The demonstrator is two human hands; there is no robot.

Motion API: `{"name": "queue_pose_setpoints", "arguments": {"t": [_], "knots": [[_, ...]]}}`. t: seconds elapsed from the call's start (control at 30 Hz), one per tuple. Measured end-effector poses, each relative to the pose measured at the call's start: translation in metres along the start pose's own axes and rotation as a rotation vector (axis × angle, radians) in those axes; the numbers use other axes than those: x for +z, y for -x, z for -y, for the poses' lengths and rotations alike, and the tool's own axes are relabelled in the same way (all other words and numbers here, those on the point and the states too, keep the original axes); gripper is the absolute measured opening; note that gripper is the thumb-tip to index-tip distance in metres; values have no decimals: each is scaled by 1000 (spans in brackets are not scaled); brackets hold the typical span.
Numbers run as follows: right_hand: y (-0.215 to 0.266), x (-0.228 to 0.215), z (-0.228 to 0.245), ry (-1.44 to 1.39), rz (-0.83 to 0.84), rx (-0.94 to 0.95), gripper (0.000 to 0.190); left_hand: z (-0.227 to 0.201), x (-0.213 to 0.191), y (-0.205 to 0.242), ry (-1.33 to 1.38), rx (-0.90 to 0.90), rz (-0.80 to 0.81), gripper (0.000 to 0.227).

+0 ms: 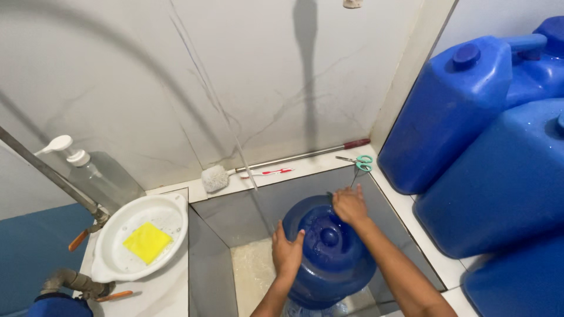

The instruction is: The person cleans large plastic water containers by scrubbing the exterior with a sponge, rinsing them under a tap, and scrubbing the interior with a brush. The person handles both blue and purple containers, repeating the cleaning process for each one.

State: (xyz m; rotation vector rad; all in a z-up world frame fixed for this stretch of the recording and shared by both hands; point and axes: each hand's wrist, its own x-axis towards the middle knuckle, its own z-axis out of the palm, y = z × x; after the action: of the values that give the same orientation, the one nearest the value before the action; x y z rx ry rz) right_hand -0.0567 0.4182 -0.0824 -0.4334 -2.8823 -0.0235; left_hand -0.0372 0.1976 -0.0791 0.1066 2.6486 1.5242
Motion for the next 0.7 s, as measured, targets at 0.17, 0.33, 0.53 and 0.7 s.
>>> {"name": "queue_pose_setpoints", "arguments": {"t": [0.17,0.33,0.53,0.7], "knots": [[13,6,23,-240,-232,-362,50,-11,17,8,-13,-104,9,87],[39,-24,-17,-32,254,61,54,-6,21,8,-32,-50,4,80],[101,-29,14,-279,302,-41,69,-12,48,-34,-106,-69,-24,79],[112,-46,-12,-126,430,-26,69,5,42,-47,-94,-25,47,79]]}}
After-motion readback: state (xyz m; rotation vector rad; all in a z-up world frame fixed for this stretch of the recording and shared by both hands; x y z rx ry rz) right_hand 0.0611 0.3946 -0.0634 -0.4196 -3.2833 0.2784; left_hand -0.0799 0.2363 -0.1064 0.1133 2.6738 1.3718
